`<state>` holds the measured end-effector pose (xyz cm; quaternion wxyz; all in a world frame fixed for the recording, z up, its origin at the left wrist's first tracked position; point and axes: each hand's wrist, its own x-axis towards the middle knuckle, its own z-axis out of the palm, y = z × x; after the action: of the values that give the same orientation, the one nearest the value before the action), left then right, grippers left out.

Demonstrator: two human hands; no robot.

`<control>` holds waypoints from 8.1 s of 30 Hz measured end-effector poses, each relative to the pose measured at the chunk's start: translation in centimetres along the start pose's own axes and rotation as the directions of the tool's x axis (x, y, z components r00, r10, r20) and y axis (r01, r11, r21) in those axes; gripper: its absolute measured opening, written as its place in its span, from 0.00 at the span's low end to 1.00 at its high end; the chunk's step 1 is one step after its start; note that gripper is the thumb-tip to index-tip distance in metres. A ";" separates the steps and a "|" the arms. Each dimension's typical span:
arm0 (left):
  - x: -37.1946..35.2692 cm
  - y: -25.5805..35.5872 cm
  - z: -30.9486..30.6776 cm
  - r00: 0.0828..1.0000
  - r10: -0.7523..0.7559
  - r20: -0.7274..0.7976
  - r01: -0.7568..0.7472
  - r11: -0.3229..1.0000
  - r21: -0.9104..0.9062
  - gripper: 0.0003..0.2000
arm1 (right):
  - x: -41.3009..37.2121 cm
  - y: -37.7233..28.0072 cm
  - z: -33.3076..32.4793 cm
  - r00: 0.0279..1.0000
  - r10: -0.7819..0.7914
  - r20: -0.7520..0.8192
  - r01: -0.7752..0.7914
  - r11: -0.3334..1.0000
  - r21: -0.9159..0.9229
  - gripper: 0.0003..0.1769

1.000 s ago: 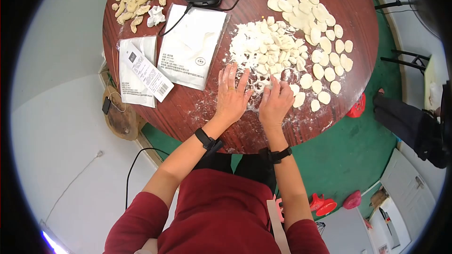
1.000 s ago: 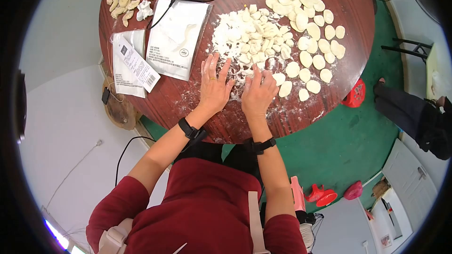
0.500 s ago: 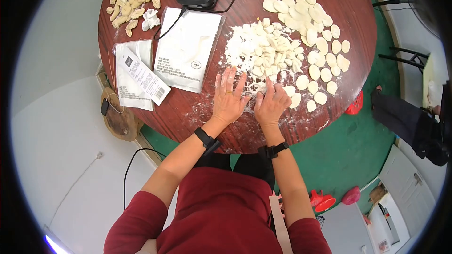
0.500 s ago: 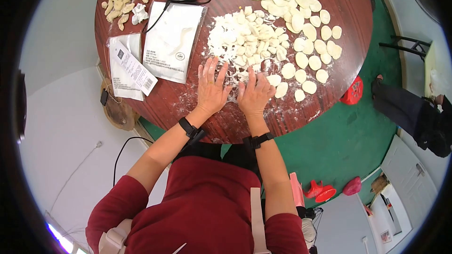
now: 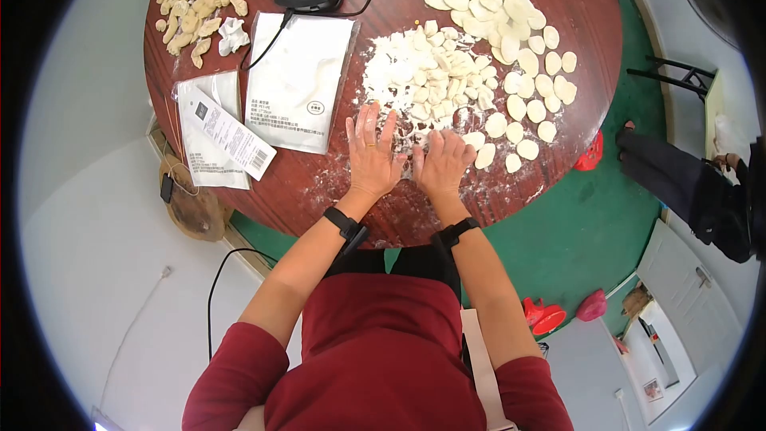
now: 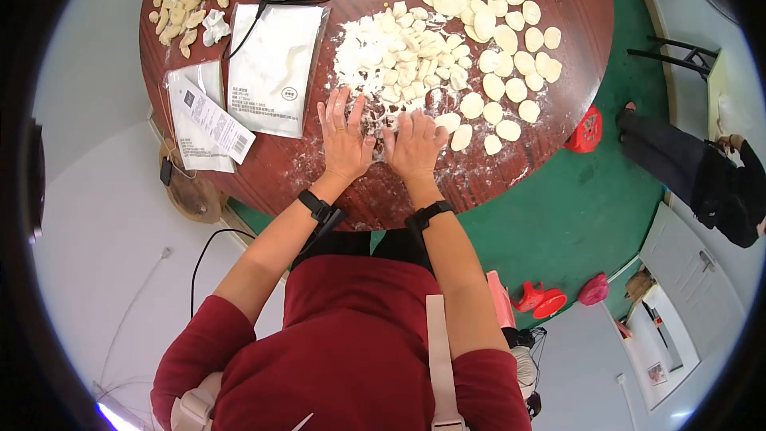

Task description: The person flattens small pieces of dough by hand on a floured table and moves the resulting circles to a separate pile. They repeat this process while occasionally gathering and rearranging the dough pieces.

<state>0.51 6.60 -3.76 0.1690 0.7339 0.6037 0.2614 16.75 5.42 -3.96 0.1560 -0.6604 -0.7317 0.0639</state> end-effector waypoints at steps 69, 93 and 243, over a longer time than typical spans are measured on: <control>1.4 3.0 -4.7 0.989 -0.145 0.010 0.145 0.989 0.032 0.21 | 1.4 0.8 -3.8 0.992 -0.062 -0.109 0.076 0.989 0.125 0.23; 2.1 1.7 2.2 0.997 -0.014 0.080 -0.013 0.944 0.329 0.38 | 0.2 0.0 0.4 0.999 -0.048 -0.024 0.051 0.990 0.133 0.39; 17.3 16.4 6.6 0.924 -0.381 0.036 0.343 0.783 -0.519 0.11 | 15.7 22.4 -8.0 0.905 0.422 0.048 -0.396 0.797 0.456 0.17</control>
<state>19.80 20.38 3.22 0.3848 0.5219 0.6464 0.4021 39.17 22.65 -0.88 0.3093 -0.7490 -0.5313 0.2470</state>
